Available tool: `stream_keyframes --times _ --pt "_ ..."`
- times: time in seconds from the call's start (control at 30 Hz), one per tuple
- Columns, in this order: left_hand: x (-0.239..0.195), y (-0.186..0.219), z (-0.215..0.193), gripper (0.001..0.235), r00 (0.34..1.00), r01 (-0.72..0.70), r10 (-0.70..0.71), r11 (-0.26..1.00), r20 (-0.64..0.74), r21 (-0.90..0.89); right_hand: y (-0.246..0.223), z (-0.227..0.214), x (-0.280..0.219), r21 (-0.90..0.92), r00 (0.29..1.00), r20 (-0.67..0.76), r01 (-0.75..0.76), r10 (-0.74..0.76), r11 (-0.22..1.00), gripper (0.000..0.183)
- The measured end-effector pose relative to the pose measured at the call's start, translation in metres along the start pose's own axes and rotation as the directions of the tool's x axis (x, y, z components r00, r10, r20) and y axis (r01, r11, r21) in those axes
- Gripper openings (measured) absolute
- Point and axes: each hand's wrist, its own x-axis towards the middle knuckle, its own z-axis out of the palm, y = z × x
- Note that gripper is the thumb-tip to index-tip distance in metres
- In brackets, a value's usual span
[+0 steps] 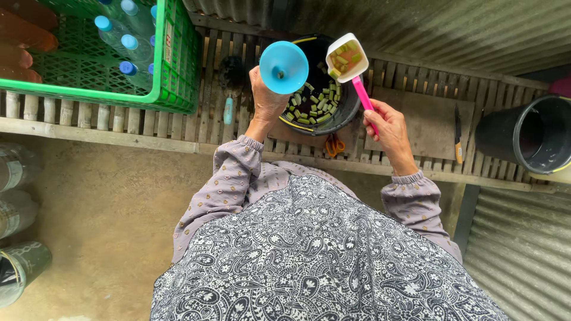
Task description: The person scoops chopped green vegetables from a bucket using a pink scoop and transfers them into a blue funnel held over a clear plastic bottle. The person repeats this action multiple times to fill the bottle.
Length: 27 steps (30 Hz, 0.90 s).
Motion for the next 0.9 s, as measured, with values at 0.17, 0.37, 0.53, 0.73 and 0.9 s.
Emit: stream_keyframes --times 0.17,0.37,0.53,0.73,0.9 --pt "0.004 0.008 0.0 0.041 1.0 -0.009 0.009 0.999 -0.016 0.035 -0.042 -0.002 -0.018 0.06 0.998 0.022 0.049 -0.051 0.997 0.042" --pt "0.012 0.015 0.002 0.041 0.995 -0.06 0.066 0.996 -0.08 0.072 -0.083 0.013 -0.025 0.023 0.986 0.08 0.142 -0.144 0.99 0.044" --pt "0.013 0.017 0.001 0.027 0.992 -0.081 0.088 0.994 -0.087 0.079 -0.095 0.033 -0.021 -0.096 0.973 0.133 0.201 -0.188 0.975 0.042" --pt "0.015 0.014 0.001 0.022 0.99 -0.099 0.107 0.992 -0.097 0.077 -0.094 0.049 -0.017 -0.157 0.936 0.172 0.334 -0.307 0.929 0.042" --pt "0.016 0.012 0.003 0.02 0.991 -0.095 0.101 0.993 -0.09 0.068 -0.094 0.055 -0.021 -0.301 0.921 0.135 0.39 -0.366 0.87 0.043"
